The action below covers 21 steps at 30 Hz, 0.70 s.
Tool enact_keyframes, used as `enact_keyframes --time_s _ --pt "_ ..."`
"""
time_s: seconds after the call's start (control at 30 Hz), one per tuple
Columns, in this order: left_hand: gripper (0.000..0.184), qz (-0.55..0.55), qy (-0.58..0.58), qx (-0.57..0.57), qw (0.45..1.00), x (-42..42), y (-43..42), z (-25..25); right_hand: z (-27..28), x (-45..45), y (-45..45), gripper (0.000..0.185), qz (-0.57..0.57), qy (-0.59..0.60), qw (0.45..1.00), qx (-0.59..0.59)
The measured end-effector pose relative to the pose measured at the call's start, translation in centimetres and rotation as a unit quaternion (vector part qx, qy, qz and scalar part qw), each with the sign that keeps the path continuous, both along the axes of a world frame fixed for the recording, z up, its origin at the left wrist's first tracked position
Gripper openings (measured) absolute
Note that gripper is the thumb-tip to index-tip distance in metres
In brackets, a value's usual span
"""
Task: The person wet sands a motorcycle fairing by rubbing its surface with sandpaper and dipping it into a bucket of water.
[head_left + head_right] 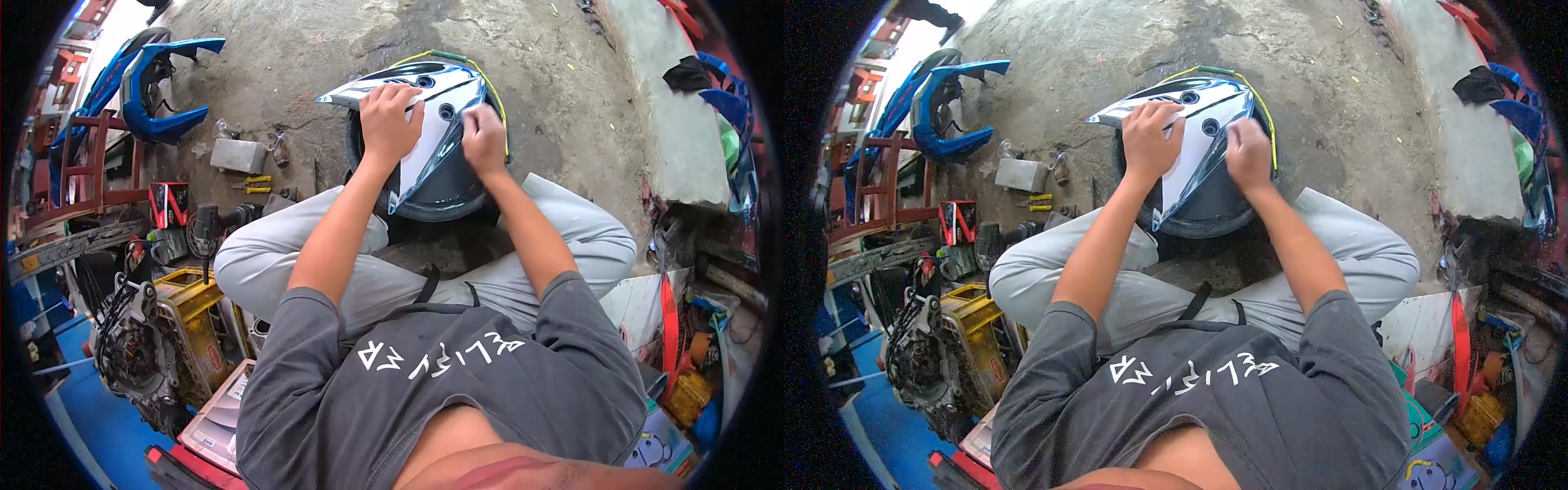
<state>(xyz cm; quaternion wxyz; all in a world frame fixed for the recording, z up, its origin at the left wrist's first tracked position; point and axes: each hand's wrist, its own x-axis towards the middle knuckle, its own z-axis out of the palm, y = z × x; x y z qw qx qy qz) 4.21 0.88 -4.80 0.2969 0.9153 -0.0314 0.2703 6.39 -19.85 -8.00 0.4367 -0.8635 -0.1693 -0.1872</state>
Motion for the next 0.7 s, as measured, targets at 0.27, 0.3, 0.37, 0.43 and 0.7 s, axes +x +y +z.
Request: enact_keyframes --time_s 0.27,0.3,0.37,0.43,0.7 --pt "0.021 0.004 0.013 0.005 1.000 0.0 -0.1 0.2 0.7 -5.8 4.2 0.013 -0.018 0.034 0.999 0.003" --pt "0.022 0.003 0.010 0.003 1.000 0.1 -0.1 0.3 1.3 -6.9 4.0 0.012 0.008 0.056 0.998 0.024" --pt "0.022 -0.001 0.007 0.002 1.000 -0.1 0.0 0.3 1.8 -6.8 3.5 0.006 0.037 0.077 0.996 0.032" --pt "0.021 -0.005 0.007 0.000 1.000 -0.3 -0.1 0.1 1.4 -4.3 3.0 0.005 -0.012 0.092 0.995 0.037" --pt "0.021 0.000 -0.002 -0.001 1.000 -0.1 0.0 0.2 2.5 -0.3 3.3 0.013 -0.126 0.130 0.983 0.019"
